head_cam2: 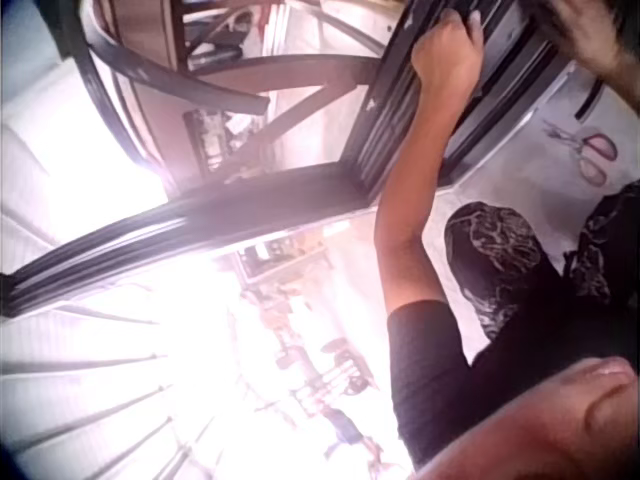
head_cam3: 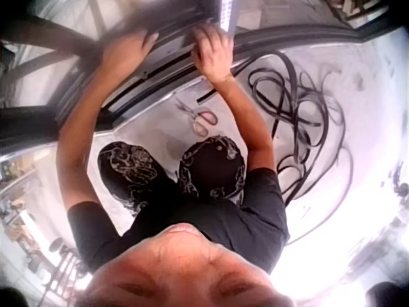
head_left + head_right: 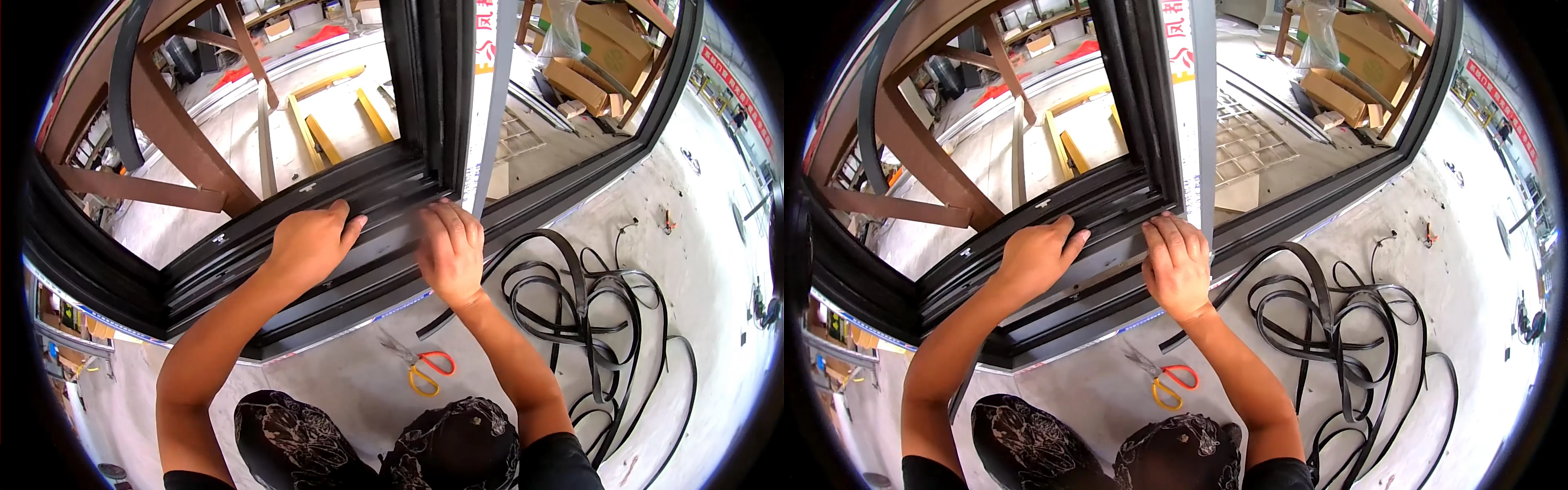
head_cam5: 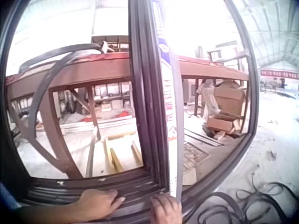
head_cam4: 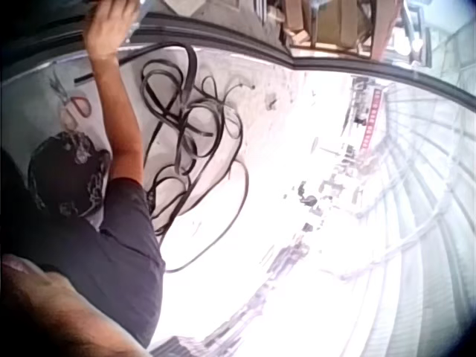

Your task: The person cuts a rubber seal with shears and presses the seal into the grooves of a metal window frame by hand.

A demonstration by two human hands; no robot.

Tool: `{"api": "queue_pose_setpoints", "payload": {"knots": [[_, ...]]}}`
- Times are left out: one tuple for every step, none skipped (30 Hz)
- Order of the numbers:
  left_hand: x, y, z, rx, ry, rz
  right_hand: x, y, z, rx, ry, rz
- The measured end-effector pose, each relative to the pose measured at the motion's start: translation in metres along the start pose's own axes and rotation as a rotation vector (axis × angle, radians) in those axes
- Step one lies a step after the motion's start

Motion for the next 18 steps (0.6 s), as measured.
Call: {"api": "queue_pose_setpoints", "payload": {"knots": [[-0.001, 0.0, 0.002, -0.063, 0.009, -0.035, 0.0, 0.0, 0.0, -0.004, 0.015, -0.004], [-0.002, 0.0, 0.003, -0.063, 0.016, -0.04, 0.0, 0.0, -0.001, -0.007, 0.03, -0.007], [-0.001, 0.001, 0.003, -0.046, 0.036, -0.016, 0.001, 0.002, 0.001, -0.017, 0.045, -0.006], [-0.001, 0.001, 0.001, -0.029, 0.052, 0.008, 0.002, 0.002, 0.001, -0.02, 0.044, -0.01], [-0.002, 0.002, 0.002, -0.028, 0.055, 0.005, 0.003, 0.002, 0.001, -0.019, 0.056, -0.015], [-0.002, 0.002, 0.002, -0.016, 0.052, 0.021, 0.004, 0.002, 0.001, -0.018, 0.068, -0.019], [-0.002, 0.002, 0.003, -0.003, 0.049, 0.036, 0.004, 0.002, 0.001, -0.02, 0.075, -0.022], [-0.003, 0.002, 0.002, -0.002, 0.052, 0.033, 0.004, 0.001, 0.001, -0.023, 0.075, -0.026], [-0.005, 0.001, 0.003, -0.017, 0.064, 0.038, 0.004, 0.001, 0.002, -0.025, 0.077, -0.032], [-0.005, 0.001, 0.002, -0.033, 0.073, 0.046, 0.004, 0.0, 0.001, -0.025, 0.08, -0.037], [-0.005, 0.001, 0.001, -0.031, 0.074, 0.043, 0.003, -0.001, 0.001, -0.026, 0.08, -0.04], [-0.004, 0.001, 0.0, -0.035, 0.08, 0.044, 0.004, -0.001, 0.001, -0.036, 0.088, -0.037], [-0.003, 0.0, -0.001, -0.039, 0.087, 0.047, 0.005, -0.001, 0.0, -0.047, 0.1, -0.032], [-0.003, -0.001, 0.0, -0.037, 0.088, 0.044, 0.006, -0.001, -0.001, -0.047, 0.099, -0.036], [-0.003, -0.001, 0.001, -0.031, 0.094, 0.054, 0.007, -0.002, -0.002, -0.056, 0.1, -0.03], [-0.005, 0.002, 0.001, -0.03, 0.095, 0.059, 0.008, -0.001, 0.0, -0.065, 0.095, -0.021], [-0.009, 0.006, 0.0, -0.032, 0.09, 0.048, 0.007, -0.001, 0.001, -0.058, 0.076, -0.029], [-0.013, 0.011, -0.001, -0.039, 0.094, 0.045, 0.006, -0.002, 0.003, -0.06, 0.061, -0.035]]}}
Point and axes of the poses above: each hand's wrist, its own y-axis away from the middle knuckle, its own z-axis out of the palm, x = y × z, the point moved 6 cm from there along -y, towards the middle knuckle, and after that the axes turned 5 degrees about -z, right-handed, at the moved point
